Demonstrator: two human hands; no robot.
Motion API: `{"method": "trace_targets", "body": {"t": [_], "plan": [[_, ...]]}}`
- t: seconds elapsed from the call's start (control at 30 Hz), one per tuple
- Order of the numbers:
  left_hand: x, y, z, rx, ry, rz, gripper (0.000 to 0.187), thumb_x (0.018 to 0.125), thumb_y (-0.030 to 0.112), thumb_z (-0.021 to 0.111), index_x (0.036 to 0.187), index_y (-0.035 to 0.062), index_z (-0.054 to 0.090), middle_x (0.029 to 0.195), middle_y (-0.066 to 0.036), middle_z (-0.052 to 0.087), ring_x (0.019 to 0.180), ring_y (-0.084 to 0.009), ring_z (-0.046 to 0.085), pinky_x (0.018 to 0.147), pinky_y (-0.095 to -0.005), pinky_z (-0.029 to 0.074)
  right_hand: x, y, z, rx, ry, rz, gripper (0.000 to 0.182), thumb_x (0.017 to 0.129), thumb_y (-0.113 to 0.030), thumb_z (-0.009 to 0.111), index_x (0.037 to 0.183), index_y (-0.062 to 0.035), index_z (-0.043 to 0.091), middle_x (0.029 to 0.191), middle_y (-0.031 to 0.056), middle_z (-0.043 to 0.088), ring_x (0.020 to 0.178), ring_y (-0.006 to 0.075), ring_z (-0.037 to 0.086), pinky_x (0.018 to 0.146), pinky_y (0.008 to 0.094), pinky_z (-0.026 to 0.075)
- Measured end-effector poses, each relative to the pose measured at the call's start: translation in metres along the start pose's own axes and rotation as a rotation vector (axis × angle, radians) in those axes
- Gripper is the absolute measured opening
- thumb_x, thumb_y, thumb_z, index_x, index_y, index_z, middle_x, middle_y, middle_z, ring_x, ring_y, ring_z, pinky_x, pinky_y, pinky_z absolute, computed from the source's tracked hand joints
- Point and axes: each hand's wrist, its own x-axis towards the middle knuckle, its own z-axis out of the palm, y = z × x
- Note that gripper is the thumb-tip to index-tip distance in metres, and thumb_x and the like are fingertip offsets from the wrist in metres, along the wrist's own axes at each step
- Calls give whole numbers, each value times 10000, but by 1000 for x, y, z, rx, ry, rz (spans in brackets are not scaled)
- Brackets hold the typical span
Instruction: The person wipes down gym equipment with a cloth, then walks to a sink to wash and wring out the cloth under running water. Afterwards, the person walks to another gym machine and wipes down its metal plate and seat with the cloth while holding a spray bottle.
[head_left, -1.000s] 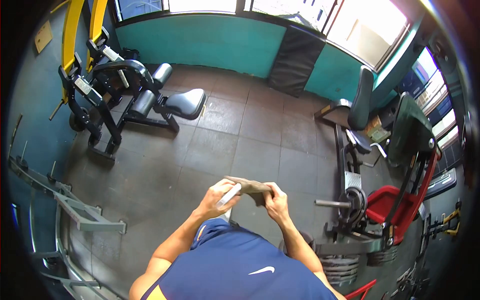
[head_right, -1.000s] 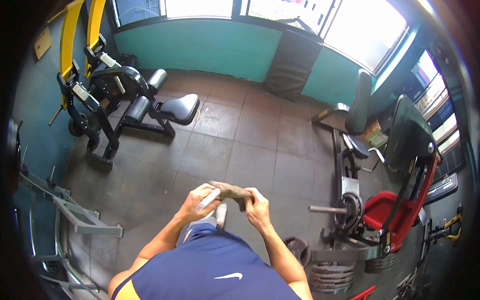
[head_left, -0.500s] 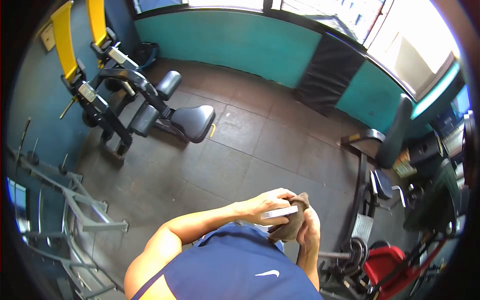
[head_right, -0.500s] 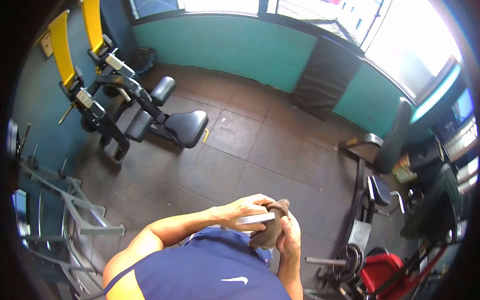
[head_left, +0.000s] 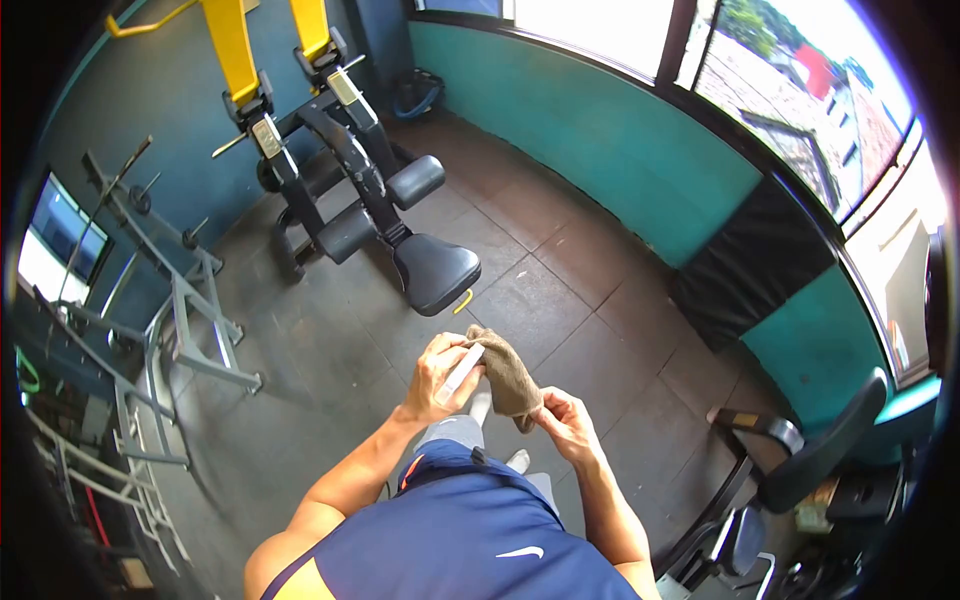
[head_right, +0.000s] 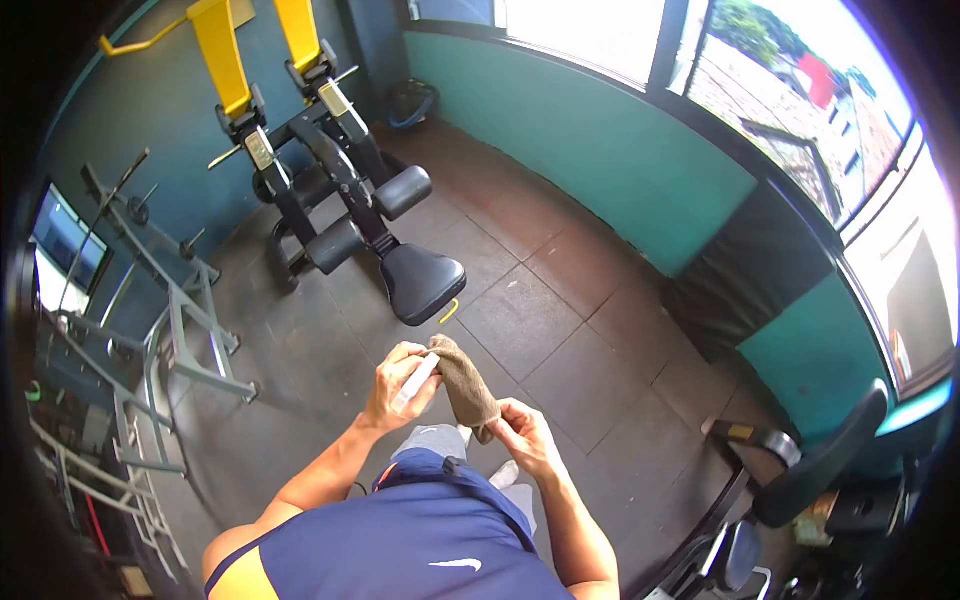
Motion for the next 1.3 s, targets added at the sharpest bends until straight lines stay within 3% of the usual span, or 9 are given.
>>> {"method": "trace_targets", "body": {"t": [0.17,0.3,0.43,0.5,0.67,0.83,0.97,1.13,1.3], "plan": [[24,-34,15,69,26,-47,240,773,181,777,892,-4,679,862,-148,657,940,-309,613,810,-402,509,71,-21,-23,49,158,-26,156,999,-188,570,915,-57,583,818,-47,586,750,34,498,698,206,411],[46,-63,35,-43,-31,-201,306,808,256,783,956,11,674,882,-110,672,827,-276,644,790,-371,520,138,-21,-52,-59,259,-60,233,999,-257,588,842,-84,598,738,-78,541,672,15,438,634,196,384],[101,-89,45,-458,-107,-413,315,821,275,784,967,23,665,882,-91,657,792,-230,651,733,-344,523,194,-28,-92,-42,245,-5,232,1013,-259,558,947,-45,616,771,-2,624,630,59,557,576,214,476],[130,-115,64,-375,-192,-121,443,781,352,815,983,19,604,879,-82,605,764,-231,632,707,-358,516,221,-45,-94,15,310,-13,256,1009,-275,569,918,-44,637,761,-42,599,641,27,508,569,193,430],[196,-154,97,-400,-115,103,485,744,319,832,994,8,556,854,-128,568,755,-330,596,685,-385,494,286,-65,-104,-88,156,-5,306,987,-332,601,822,-76,571,729,-36,587,612,24,501,530,200,417],[232,-179,101,-457,-82,-60,338,756,164,802,896,4,539,843,-141,567,773,-334,606,675,-416,478,343,-89,-107,24,13,45,285,944,-261,677,772,-110,508,723,-34,588,649,20,496,583,187,399],[247,-212,103,-361,-7,-173,327,775,189,797,937,-10,594,872,-139,610,807,-321,631,711,-388,502,393,-90,-123,-95,-200,135,204,889,-145,735,960,-69,560,909,-18,609,813,41,545,723,209,457],[265,-239,102,-108,105,-393,436,799,297,803,1010,-33,611,895,-138,627,796,-292,645,725,-364,518,474,-90,-144,-257,-467,211,112,957,-48,595,1064,-15,586,938,10,627,855,64,565,785,219,465],[302,-234,117,37,374,-544,338,759,139,755,1021,-4,596,899,-141,616,802,-311,639,715,-378,505,552,-90,-163,-390,-786,206,134,979,-93,584,1073,2,600,913,9,625,837,67,565,748,223,474]]}}
